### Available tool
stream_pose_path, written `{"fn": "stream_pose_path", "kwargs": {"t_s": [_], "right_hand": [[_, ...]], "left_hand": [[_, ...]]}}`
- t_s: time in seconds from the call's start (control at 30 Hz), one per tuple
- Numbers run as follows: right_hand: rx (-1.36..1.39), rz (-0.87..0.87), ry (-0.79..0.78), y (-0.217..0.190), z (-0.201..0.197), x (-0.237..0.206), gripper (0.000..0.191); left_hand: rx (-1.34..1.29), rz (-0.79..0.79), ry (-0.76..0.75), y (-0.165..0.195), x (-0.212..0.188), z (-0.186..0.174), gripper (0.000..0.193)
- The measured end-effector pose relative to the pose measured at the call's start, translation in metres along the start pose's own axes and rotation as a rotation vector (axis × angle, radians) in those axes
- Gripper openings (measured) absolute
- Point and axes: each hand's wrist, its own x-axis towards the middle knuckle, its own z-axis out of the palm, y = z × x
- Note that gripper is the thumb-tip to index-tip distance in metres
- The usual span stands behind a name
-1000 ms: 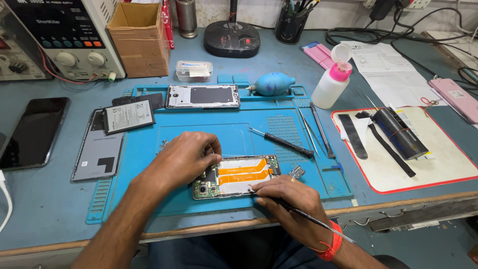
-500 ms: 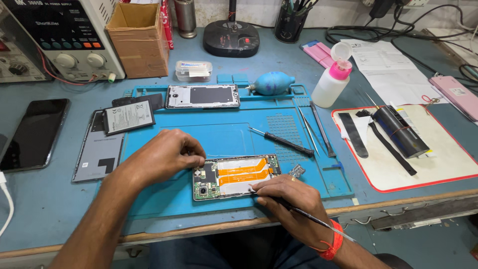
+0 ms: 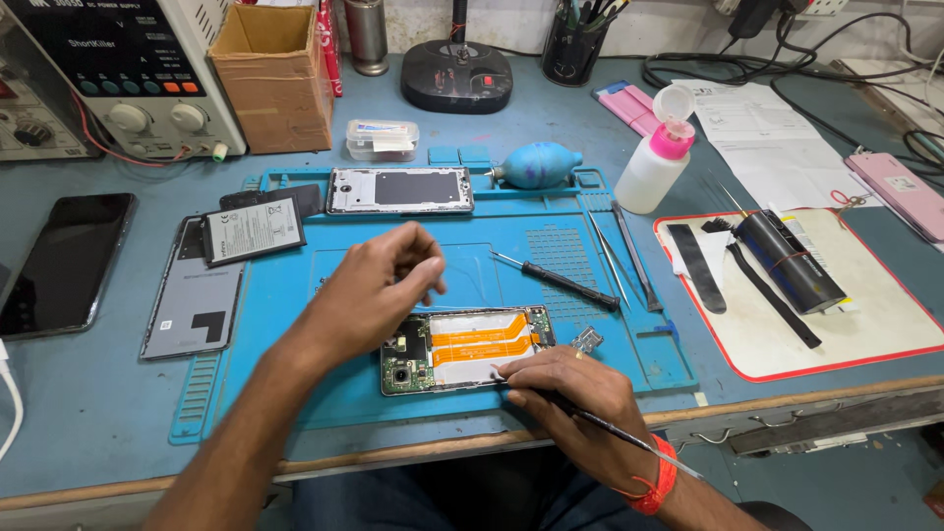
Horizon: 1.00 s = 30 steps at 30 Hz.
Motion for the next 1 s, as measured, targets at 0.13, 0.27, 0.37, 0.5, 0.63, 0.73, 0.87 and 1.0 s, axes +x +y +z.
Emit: {"fn": "stream_pose_path", "kwargs": {"t_s": [0.13, 0.27, 0.37, 0.5, 0.63, 0.73, 0.87, 1.0], "right_hand": [[-0.011, -0.003, 0.001, 0.000, 0.000, 0.000, 0.016], [-0.002, 0.022, -0.011, -0.001, -0.001, 0.002, 0.015], [0.002, 0.037, -0.014, -0.002, -0.002, 0.003, 0.015], [0.028, 0.037, -0.030, -0.004, -0.003, 0.005, 0.016], [0.038, 0.064, -0.039, -0.005, -0.004, 0.006, 0.016], [0.035, 0.074, -0.043, -0.004, -0.003, 0.006, 0.016], [0.025, 0.075, -0.041, -0.003, -0.003, 0.006, 0.016], [0.030, 0.078, -0.046, -0.003, -0.004, 0.006, 0.016]], "left_hand": [[-0.280, 0.023, -0.037, -0.006, 0.012, 0.016, 0.019], [-0.475, -0.024, -0.059, -0.012, 0.022, 0.030, 0.017], [-0.532, -0.017, -0.057, -0.015, 0.024, 0.034, 0.016], [-0.532, 0.003, -0.063, -0.014, 0.023, 0.037, 0.017], [-0.565, -0.072, -0.075, -0.009, 0.022, 0.043, 0.019], [-0.637, -0.173, -0.086, -0.008, 0.020, 0.048, 0.018], [-0.758, -0.207, -0.080, -0.009, 0.022, 0.049, 0.016], [-0.791, -0.199, -0.090, -0.014, 0.022, 0.049, 0.014]]}}
